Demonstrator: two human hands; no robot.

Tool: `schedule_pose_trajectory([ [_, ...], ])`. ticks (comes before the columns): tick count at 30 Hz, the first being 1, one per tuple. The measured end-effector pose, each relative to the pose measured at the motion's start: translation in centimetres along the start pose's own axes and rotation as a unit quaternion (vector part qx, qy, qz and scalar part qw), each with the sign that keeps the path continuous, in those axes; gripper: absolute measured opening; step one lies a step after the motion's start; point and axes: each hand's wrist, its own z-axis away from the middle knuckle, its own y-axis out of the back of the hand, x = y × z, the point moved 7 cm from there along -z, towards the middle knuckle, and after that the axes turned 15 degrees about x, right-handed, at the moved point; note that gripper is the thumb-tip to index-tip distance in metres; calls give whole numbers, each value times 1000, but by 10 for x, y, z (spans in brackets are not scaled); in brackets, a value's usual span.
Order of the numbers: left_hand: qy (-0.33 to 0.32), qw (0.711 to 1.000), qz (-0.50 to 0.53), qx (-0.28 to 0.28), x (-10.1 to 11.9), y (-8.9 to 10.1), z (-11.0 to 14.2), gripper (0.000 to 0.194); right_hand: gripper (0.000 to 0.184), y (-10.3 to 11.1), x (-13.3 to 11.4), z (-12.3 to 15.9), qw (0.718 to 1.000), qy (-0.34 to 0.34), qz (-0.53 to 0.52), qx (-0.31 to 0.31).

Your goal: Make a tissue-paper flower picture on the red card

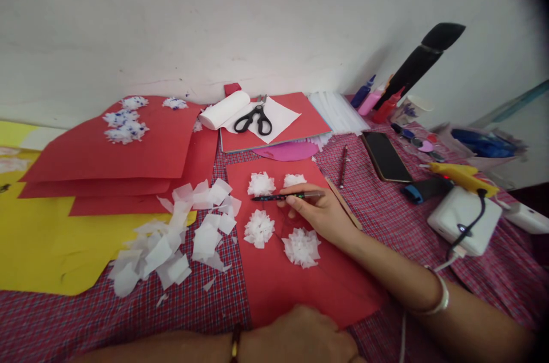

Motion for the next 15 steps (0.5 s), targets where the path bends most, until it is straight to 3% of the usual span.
schedule_pose_trajectory([
  [6,0,999,-20,-38,-6,-8,-2,15,28,-1,2,0,1000,-6,-4,-4],
  [15,-11,998,-45,-50,-4,-1,-2,15,24,7,-10,1,999,-18,42,17],
])
